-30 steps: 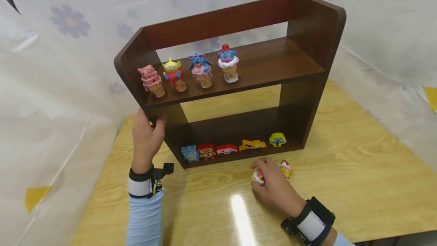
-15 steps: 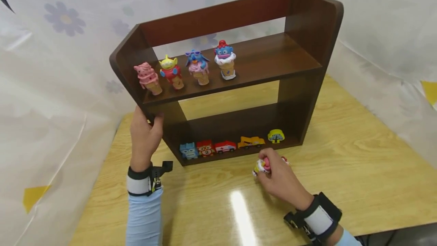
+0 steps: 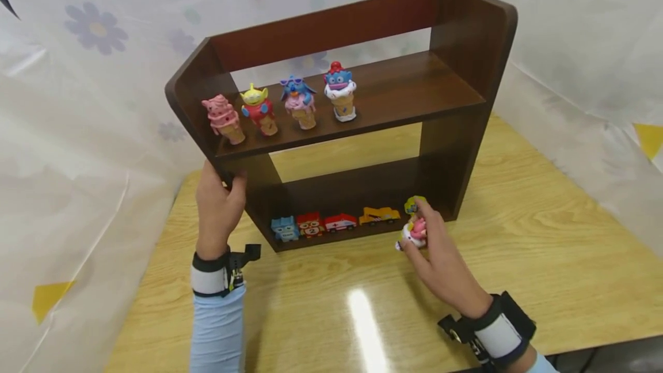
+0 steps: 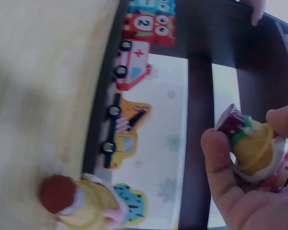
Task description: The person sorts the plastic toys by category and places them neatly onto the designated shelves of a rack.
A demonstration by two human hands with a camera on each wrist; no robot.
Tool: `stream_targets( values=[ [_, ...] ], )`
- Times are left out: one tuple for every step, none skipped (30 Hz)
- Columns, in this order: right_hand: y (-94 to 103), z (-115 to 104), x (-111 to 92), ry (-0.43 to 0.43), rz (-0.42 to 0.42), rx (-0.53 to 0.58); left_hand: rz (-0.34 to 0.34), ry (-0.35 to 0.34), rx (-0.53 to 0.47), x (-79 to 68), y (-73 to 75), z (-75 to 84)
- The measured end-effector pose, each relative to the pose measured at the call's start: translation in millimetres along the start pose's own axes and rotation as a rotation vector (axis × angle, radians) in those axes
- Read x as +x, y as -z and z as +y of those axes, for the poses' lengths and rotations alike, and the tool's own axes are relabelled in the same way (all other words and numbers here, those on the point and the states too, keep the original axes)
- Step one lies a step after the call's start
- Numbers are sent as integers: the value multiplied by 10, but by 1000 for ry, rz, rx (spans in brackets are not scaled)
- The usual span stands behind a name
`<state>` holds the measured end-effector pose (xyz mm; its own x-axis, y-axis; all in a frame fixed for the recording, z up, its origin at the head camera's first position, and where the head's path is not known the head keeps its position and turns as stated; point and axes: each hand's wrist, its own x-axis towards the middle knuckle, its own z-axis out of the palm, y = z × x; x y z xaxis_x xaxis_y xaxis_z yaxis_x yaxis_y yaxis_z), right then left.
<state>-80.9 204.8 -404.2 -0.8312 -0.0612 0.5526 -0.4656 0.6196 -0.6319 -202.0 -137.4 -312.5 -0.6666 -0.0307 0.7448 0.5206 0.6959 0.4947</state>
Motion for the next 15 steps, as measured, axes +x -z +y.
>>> stream_targets(
  values=[
    [17, -15, 14, -3, 21, 23, 2, -1, 1, -3, 1, -3],
    [35, -30, 27, -8, 45, 40, 4, -3, 1, -5, 1, -5],
    [53, -42, 41, -15, 69, 56, 6, -5, 3, -7, 0, -11],
    [75, -53, 55, -15, 92, 61, 7, -7, 4, -9, -1, -16],
    [100, -62, 73, -7, 115, 53, 8, -10, 5, -10, -3, -20],
    [127, -70, 95, 3, 136, 40, 9, -11, 3, -11, -4, -24],
    [160, -80, 125, 16, 151, 22, 10, -13, 1, -12, -5, -25],
    [198, -90, 160, 33, 162, 3, 11, -14, 3, -11, -6, -27],
    [241, -102, 202, 52, 173, -13, 12, -15, 4, -9, -7, -27],
    [290, -123, 251, 67, 183, -28, 13, -17, 4, -6, -9, -27],
    [343, -153, 307, 83, 196, -37, 12, -17, 5, -4, -8, -22],
    [399, -188, 369, 100, 210, -32, 11, -16, 5, -3, -6, -18],
    [464, -234, 439, 112, 221, -27, 11, -16, 7, -2, -4, -13],
    [530, -288, 512, 122, 238, -18, 10, -16, 7, -1, -1, -10],
    [602, -350, 591, 135, 251, -18, 9, -15, 7, -1, 2, -6]
  ],
)
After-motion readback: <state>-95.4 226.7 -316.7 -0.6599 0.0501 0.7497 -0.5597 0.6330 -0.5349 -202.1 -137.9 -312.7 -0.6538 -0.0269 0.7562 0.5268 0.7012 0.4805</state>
